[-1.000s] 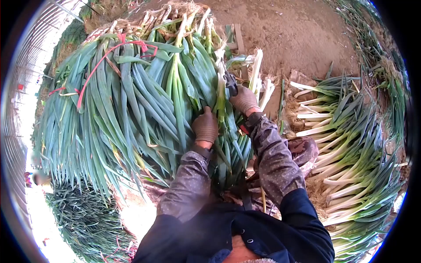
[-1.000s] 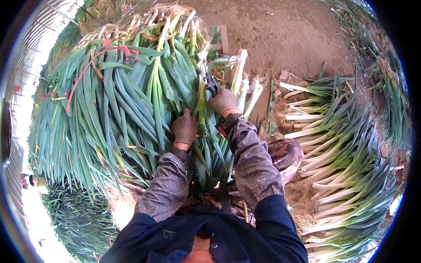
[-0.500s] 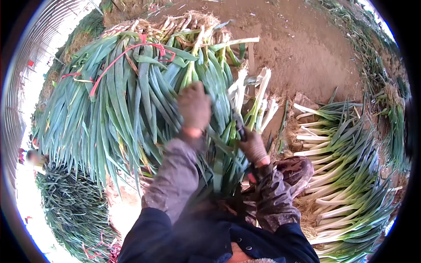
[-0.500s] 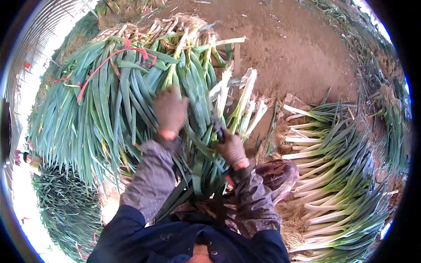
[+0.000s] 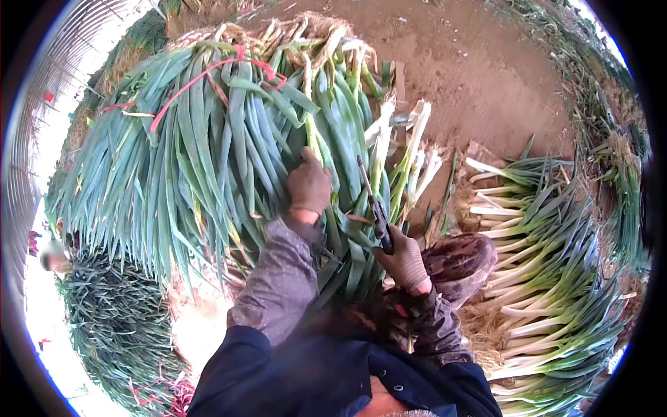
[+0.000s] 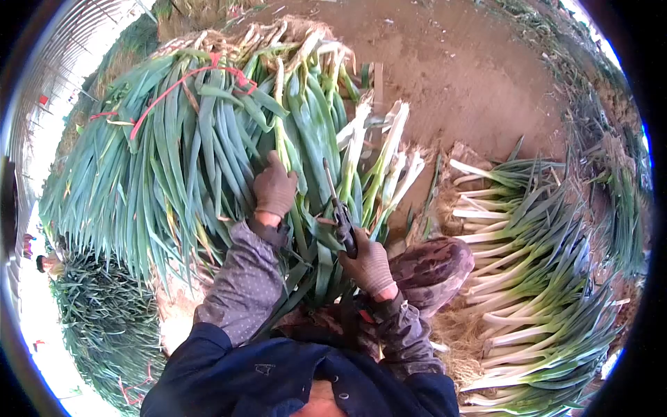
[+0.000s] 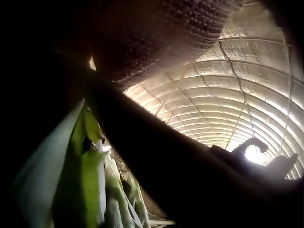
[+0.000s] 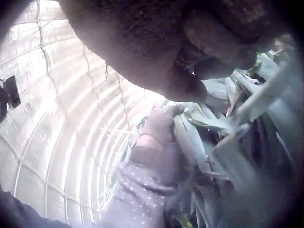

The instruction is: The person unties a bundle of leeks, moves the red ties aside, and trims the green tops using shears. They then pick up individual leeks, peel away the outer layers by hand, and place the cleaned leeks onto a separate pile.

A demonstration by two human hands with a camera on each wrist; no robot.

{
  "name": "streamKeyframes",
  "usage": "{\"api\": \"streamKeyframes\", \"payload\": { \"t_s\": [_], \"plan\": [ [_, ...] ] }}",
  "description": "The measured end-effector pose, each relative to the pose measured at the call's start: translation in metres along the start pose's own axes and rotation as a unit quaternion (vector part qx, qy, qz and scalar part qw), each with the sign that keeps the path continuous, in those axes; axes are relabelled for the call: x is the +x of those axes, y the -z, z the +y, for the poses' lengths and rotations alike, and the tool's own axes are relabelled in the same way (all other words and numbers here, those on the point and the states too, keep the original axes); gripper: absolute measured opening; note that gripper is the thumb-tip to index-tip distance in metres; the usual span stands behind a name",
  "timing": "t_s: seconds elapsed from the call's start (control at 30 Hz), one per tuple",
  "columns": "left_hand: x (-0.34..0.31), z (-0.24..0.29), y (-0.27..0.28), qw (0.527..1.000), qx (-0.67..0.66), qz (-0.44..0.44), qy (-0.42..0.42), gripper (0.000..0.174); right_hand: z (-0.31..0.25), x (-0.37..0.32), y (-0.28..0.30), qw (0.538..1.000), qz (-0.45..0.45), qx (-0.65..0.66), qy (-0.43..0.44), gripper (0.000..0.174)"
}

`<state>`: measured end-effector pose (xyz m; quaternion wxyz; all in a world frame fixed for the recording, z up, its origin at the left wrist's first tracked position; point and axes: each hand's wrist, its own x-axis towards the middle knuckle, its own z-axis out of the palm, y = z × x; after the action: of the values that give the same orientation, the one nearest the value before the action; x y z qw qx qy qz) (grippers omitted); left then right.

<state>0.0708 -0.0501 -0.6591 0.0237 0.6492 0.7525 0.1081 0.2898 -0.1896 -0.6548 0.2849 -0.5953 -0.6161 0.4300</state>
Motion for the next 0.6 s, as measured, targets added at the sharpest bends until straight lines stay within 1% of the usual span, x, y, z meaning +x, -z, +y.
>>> {"api": "streamKeyframes", "payload": {
  "t_s": [0.03,0.1,0.13,0.2,0.23,0.27,0.3,0.4,0.43,0.5,0.53,0.6],
  "plan": [
    [-0.016,-0.002,-0.001,1.000,-0.023,0.014,-0.003,0.049,0.003,-0.009,-0.005,1.000,0.000,-0.018,0.007,0.038],
    [-0.047,-0.009,0.002,0.994,-0.107,0.013,-0.002,0.048,0.003,-0.029,-0.013,1.000,0.001,0.002,0.003,0.037],
    [-0.059,-0.012,0.002,0.993,-0.120,0.007,-0.015,0.052,0.001,-0.037,-0.015,1.000,0.004,0.012,0.005,0.037],
    [-0.088,-0.017,0.003,0.989,-0.145,-0.006,-0.039,0.060,-0.004,-0.054,-0.018,1.000,-0.017,0.003,0.008,0.044],
    [-0.107,-0.017,0.004,0.982,-0.179,-0.049,-0.041,0.061,-0.007,-0.061,-0.019,1.000,-0.027,-0.001,0.011,0.048],
    [-0.128,-0.013,-0.004,0.986,-0.151,-0.064,-0.041,0.061,-0.013,-0.068,-0.017,0.999,-0.037,-0.018,0.027,0.051],
    [-0.142,-0.011,-0.009,0.988,-0.123,-0.080,-0.042,0.060,-0.019,-0.073,-0.015,0.999,-0.041,-0.016,0.018,0.051],
    [-0.159,-0.018,-0.019,0.962,-0.272,-0.007,-0.036,0.060,-0.022,-0.088,-0.010,0.999,-0.045,-0.015,-0.018,0.051],
    [-0.157,-0.019,-0.020,0.977,-0.211,-0.030,-0.011,0.060,-0.017,-0.092,-0.011,0.998,-0.050,-0.020,-0.028,0.050],
    [-0.149,-0.019,-0.020,0.968,-0.239,-0.074,-0.036,0.059,-0.008,-0.096,-0.016,0.997,-0.062,-0.028,-0.042,0.050],
    [-0.145,-0.020,-0.021,0.966,-0.245,-0.071,-0.036,0.059,-0.010,-0.094,-0.016,0.997,-0.067,-0.026,-0.018,0.049],
    [-0.140,-0.021,-0.022,0.964,-0.256,-0.066,-0.039,0.058,-0.008,-0.088,-0.023,0.997,-0.052,-0.049,-0.006,0.050]
  ]
}}
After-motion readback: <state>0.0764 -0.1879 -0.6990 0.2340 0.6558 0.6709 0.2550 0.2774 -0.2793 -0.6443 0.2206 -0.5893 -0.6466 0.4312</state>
